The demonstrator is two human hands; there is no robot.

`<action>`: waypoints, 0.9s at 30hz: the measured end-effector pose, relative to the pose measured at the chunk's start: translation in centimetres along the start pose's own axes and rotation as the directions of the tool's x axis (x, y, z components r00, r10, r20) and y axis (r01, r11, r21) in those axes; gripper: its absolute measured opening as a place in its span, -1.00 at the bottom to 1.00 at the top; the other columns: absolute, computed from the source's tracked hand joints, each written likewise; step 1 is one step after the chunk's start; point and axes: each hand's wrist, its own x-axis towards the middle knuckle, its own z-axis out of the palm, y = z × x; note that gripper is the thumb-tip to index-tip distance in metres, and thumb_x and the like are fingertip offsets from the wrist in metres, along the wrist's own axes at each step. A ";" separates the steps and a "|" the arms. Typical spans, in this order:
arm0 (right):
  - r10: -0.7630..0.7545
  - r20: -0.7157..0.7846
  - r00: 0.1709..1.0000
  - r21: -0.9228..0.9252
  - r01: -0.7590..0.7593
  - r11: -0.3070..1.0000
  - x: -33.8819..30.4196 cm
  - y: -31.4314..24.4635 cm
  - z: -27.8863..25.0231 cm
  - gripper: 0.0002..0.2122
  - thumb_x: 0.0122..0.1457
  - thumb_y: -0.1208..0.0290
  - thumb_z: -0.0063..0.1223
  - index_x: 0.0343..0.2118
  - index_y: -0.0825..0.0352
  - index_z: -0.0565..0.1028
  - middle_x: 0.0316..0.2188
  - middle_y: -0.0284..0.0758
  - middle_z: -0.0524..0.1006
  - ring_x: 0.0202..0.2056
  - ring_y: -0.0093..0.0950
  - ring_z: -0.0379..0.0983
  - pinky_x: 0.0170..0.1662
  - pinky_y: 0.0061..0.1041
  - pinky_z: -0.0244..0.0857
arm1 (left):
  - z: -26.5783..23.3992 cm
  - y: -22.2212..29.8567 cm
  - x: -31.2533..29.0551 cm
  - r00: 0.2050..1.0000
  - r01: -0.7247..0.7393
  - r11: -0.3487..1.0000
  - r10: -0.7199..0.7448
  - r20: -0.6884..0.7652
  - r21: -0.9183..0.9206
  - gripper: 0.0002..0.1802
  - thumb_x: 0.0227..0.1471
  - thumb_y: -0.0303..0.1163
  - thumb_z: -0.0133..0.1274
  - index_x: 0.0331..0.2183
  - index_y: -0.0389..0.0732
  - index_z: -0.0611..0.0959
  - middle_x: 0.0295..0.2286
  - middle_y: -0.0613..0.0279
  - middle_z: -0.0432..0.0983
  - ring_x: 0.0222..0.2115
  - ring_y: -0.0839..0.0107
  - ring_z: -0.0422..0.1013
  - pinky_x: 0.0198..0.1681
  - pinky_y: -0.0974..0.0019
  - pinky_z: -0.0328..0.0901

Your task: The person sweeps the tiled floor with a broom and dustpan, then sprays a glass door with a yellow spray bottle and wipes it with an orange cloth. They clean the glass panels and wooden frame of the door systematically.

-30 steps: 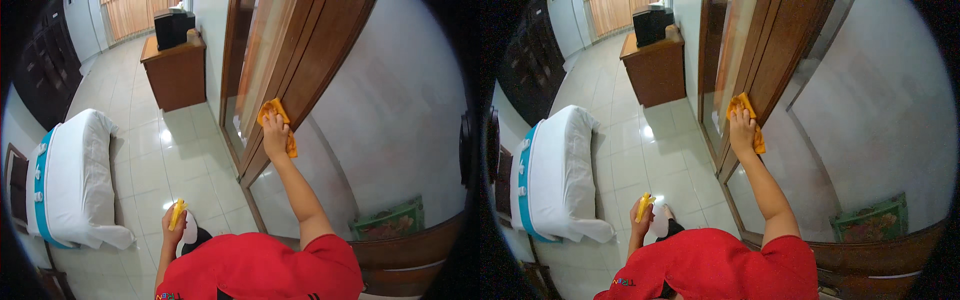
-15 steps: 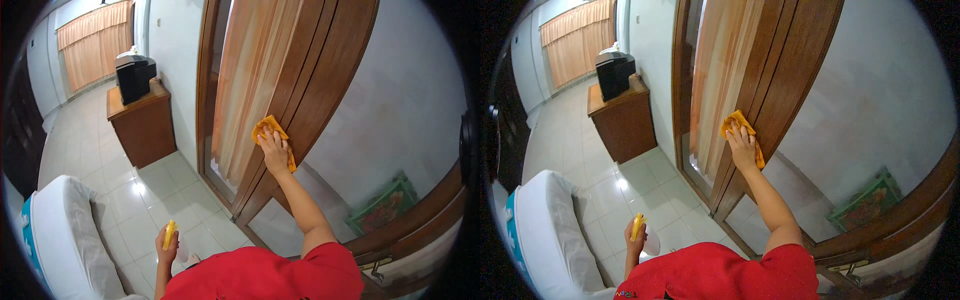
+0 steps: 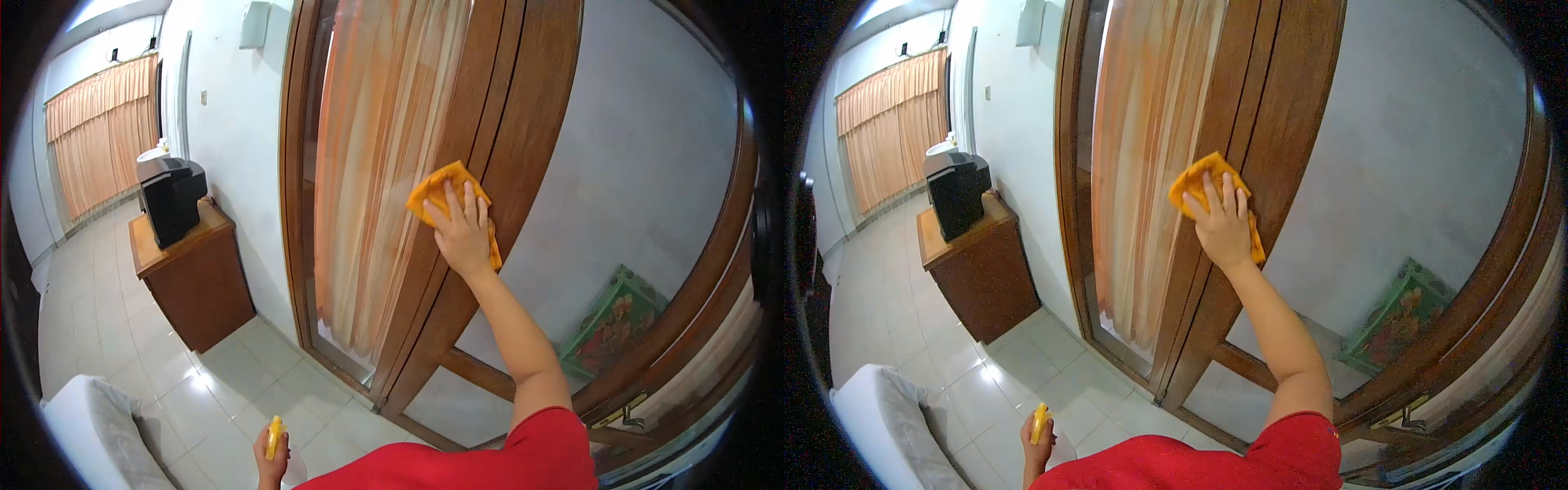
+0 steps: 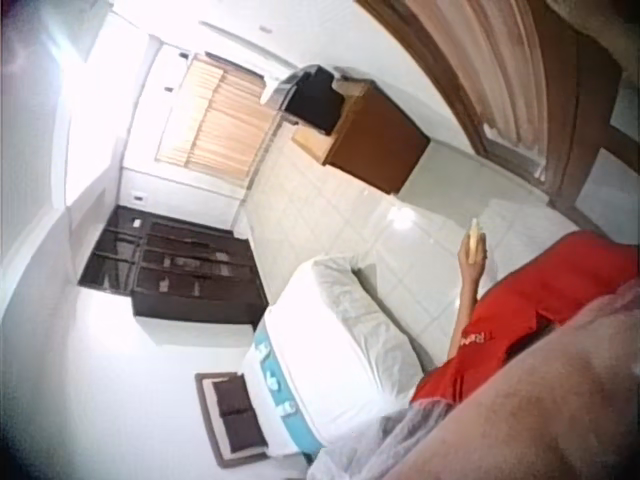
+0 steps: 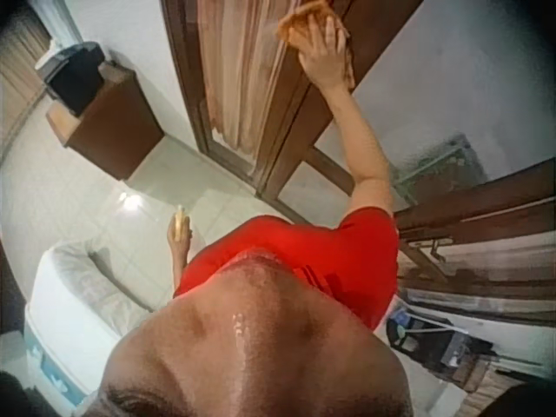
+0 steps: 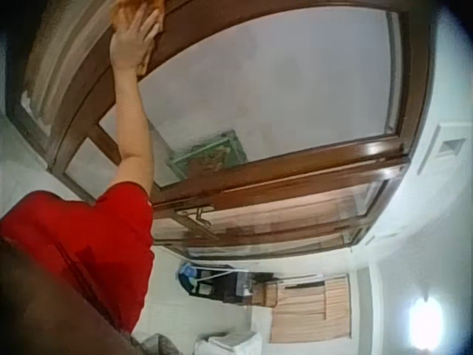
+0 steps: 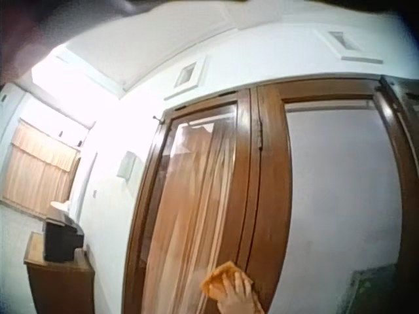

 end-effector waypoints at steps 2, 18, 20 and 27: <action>-0.016 0.028 0.999 -0.011 0.016 1.000 1.1 0.3 -0.4 -0.46 -0.08 0.40 0.20 0.05 -0.03 0.40 0.20 -0.25 0.20 0.25 -0.07 -0.03 0.18 0.11 -0.10 | 0.2 0.2 1.0 0.999 0.002 1.000 -0.002 0.032 -0.004 -0.68 0.05 -0.39 0.08 -0.13 -0.27 0.52 -0.61 0.40 0.38 -0.72 0.61 0.29 -0.67 0.50 0.24; -0.018 -0.112 0.994 -0.216 -0.007 0.976 8.1 3.0 -1.0 -0.47 -0.04 0.29 0.18 0.08 -0.02 0.38 0.16 -0.21 0.26 0.20 0.01 0.05 0.19 0.12 -0.12 | 5.5 1.3 15.6 0.972 -0.021 1.000 0.019 0.236 0.010 -0.67 0.06 -0.37 0.12 -0.11 -0.23 0.54 -0.55 0.35 0.45 -0.69 0.59 0.31 -0.64 0.50 0.26; 0.038 -0.163 0.986 -0.280 -0.083 0.956 12.3 4.5 -3.2 -0.48 -0.03 0.29 0.17 0.08 -0.01 0.38 0.16 -0.22 0.27 0.19 0.00 0.06 0.19 0.11 -0.11 | 5.1 0.9 16.8 0.971 -0.031 0.999 0.026 0.240 0.015 -0.65 0.05 -0.36 0.13 -0.11 -0.25 0.53 -0.54 0.34 0.46 -0.69 0.59 0.32 -0.63 0.51 0.26; 0.029 -0.494 0.869 -0.428 -0.272 0.862 19.5 9.7 -7.0 -0.52 0.03 0.26 0.12 0.08 0.03 0.37 0.16 -0.16 0.26 0.17 0.01 0.07 0.16 0.11 -0.09 | 5.8 5.0 19.4 0.831 -0.019 0.990 -0.063 0.553 0.140 -0.41 0.10 0.04 0.00 0.06 -0.10 0.48 -0.45 0.35 0.40 -0.51 0.54 0.23 -0.45 0.36 0.22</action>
